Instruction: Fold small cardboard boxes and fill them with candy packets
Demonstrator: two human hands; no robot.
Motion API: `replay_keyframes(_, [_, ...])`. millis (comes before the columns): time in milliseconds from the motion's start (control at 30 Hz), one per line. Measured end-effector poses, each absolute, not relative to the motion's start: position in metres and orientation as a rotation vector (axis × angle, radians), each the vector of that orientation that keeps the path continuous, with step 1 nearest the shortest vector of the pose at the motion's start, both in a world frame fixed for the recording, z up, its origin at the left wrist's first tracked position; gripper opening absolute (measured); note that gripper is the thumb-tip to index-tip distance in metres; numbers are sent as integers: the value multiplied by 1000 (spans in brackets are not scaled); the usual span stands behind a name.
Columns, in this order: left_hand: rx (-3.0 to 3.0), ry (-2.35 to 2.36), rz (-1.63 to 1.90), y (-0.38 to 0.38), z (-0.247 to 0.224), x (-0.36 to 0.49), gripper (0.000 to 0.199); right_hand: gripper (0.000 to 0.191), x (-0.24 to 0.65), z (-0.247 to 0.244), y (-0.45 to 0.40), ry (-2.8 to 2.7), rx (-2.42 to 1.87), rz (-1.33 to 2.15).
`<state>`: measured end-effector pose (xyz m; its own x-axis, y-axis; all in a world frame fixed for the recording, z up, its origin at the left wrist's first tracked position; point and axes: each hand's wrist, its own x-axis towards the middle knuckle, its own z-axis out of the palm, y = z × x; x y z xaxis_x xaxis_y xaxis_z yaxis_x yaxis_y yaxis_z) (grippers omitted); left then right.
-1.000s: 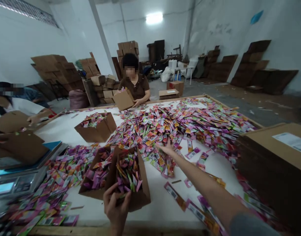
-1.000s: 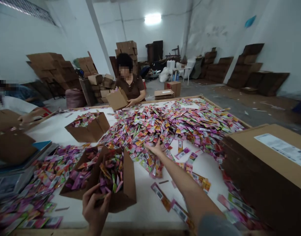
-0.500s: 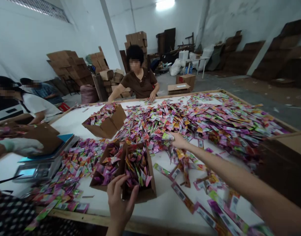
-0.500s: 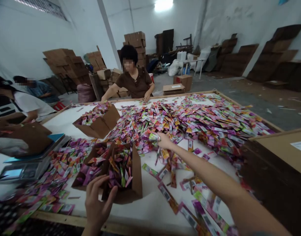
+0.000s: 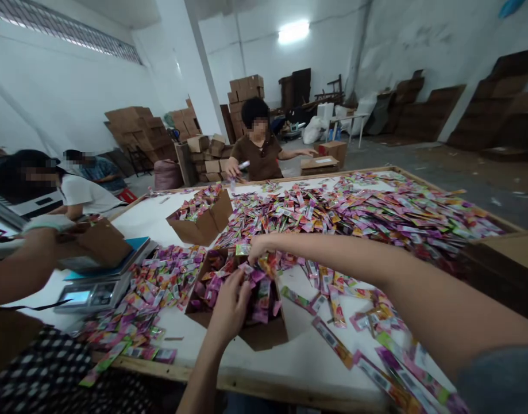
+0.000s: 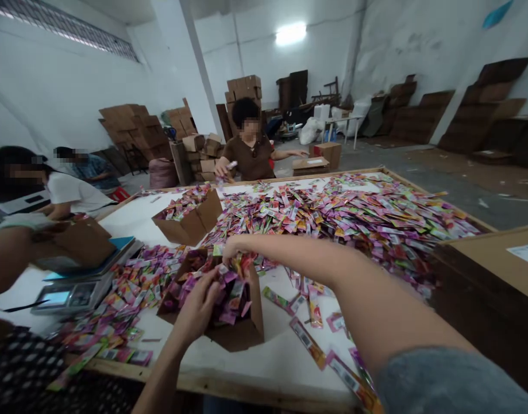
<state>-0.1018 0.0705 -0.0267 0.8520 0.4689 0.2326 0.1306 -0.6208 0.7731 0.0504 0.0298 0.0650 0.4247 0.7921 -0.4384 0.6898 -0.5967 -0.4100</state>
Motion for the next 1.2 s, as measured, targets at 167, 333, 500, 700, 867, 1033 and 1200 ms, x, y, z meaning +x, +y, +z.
replay_keyframes(167, [2482,421,383,55,-13,-109,29,81,51,63,1,-1301,-2581,977])
replay_keyframes(333, [2481,532,689,69,-1,-122,34,66,73,67,-25,-1888,-2373,520])
replay_keyframes(500, [2854,378,-84,65,-3,-98,70,53,55,6,-19,-2064,-2607,401])
replay_keyframes(700, [3113,481,-502,38,-17,-71,49,14,25,-17,2,-2017,-2809,298])
replay_keyframes(867, [2917,339,-8,60,-8,-105,42,37,56,5,-47,-1759,-2345,274])
replay_keyframes(1033, [2803,607,332,113,-8,-132,46,109,28,-78,-130,-1212,-1921,579])
replay_keyframes(1200, [2895,526,-70,137,-13,-124,25,140,-35,-166,-116,-868,-1737,704])
